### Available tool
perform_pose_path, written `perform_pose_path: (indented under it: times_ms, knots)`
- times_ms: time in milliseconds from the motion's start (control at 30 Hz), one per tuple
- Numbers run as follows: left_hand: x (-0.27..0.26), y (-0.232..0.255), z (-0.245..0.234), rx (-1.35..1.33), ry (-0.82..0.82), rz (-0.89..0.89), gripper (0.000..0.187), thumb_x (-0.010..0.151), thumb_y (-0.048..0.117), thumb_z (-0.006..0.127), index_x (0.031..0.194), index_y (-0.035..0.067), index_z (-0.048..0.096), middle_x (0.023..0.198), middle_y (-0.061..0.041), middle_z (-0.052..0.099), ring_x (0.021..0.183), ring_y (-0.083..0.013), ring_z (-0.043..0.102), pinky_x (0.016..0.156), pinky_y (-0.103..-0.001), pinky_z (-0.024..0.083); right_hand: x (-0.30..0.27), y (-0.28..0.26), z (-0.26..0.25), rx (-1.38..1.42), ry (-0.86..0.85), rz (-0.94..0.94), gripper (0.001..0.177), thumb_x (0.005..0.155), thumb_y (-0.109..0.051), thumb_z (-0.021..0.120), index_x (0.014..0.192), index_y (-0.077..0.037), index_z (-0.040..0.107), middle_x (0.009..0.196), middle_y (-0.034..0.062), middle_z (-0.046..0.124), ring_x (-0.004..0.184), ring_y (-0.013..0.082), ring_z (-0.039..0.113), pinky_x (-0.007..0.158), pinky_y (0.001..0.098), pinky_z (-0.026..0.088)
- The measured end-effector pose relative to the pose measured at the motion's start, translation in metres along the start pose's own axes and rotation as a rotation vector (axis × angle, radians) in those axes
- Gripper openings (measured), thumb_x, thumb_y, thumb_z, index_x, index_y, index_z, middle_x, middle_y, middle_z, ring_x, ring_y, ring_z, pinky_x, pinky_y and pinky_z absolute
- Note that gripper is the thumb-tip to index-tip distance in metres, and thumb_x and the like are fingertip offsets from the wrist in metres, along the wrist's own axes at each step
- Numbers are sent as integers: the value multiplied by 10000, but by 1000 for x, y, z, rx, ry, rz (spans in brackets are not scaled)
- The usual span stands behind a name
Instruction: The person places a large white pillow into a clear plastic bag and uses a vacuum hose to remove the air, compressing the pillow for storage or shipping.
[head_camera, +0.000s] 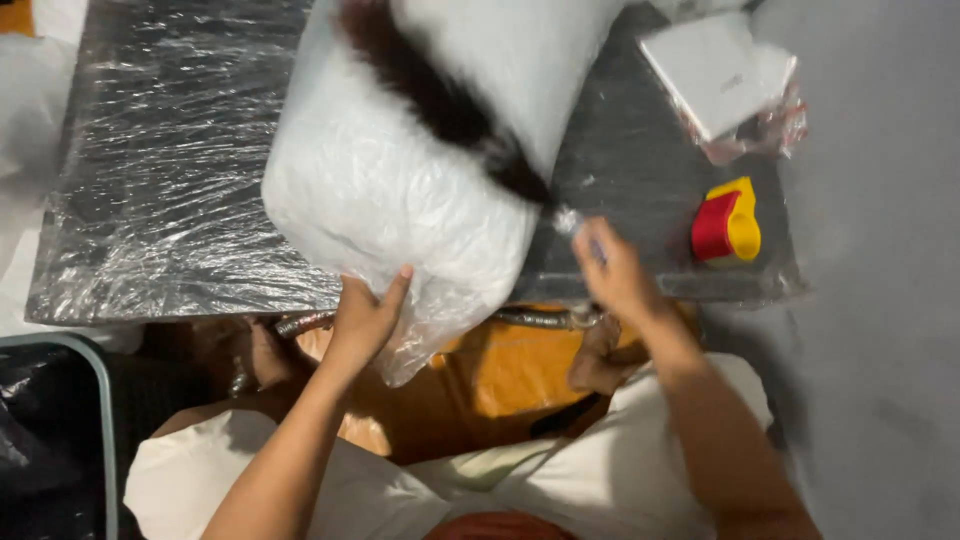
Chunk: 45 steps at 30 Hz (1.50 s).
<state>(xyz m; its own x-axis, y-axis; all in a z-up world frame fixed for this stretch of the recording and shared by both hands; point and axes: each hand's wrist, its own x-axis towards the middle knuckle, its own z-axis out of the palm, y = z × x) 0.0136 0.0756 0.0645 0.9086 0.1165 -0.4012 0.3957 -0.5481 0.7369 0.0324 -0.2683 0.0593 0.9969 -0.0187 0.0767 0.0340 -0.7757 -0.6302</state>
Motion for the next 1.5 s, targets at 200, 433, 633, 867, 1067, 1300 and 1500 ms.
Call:
perform_pose_path:
  times_ms: [200,433,633,867,1067,1300,1500]
  knots:
    - [7,-8,9,4,57,88,714,972,489,603,732,-183,624,630,-373,584,727,-525,664,678,-571,457,28,6,-15,-39,292,378,392,1132,-458,392,1247,-139,587,982,246,728,994,468,693,876,580,517]
    - [10,-12,15,-54,27,49,653,952,475,637,756,-148,622,615,-319,551,681,-433,652,675,-510,489,53,69,20,-66,193,331,392,1125,-428,397,1243,-106,586,975,313,717,997,508,687,841,603,533]
    - [-16,4,17,-91,-166,-125,686,936,626,574,1192,-9,525,1227,-375,618,1275,-491,564,1040,-565,450,80,163,22,-330,205,507,479,1068,-451,508,1438,-149,549,1159,250,722,1141,403,673,971,528,526]
    - [-42,17,13,47,-556,126,608,929,553,599,1138,-16,561,1107,-307,657,1142,-477,643,918,-541,517,35,8,10,-31,212,354,673,1110,-530,409,1600,-72,356,1553,318,402,1472,447,340,1210,580,255]
    - [-66,58,-75,131,-642,240,521,947,452,532,1129,-4,706,1035,-283,740,995,-434,712,873,-526,556,11,-18,0,356,-13,436,848,998,-662,488,1641,-171,233,1592,280,345,1479,410,334,1232,536,262]
    - [13,14,-57,-216,202,158,920,946,662,634,1442,-66,367,1307,-358,554,1269,-502,556,1012,-602,471,16,-6,7,550,-68,406,902,1027,-500,625,1626,-15,157,1492,376,421,1390,413,470,1116,501,425]
    - [8,41,-15,-513,78,-2,1042,806,649,784,1456,-39,349,1346,-359,526,1310,-486,528,1080,-537,444,15,-12,3,489,-81,420,965,1003,-586,604,1634,-30,131,1515,397,370,1421,499,394,1160,577,358]
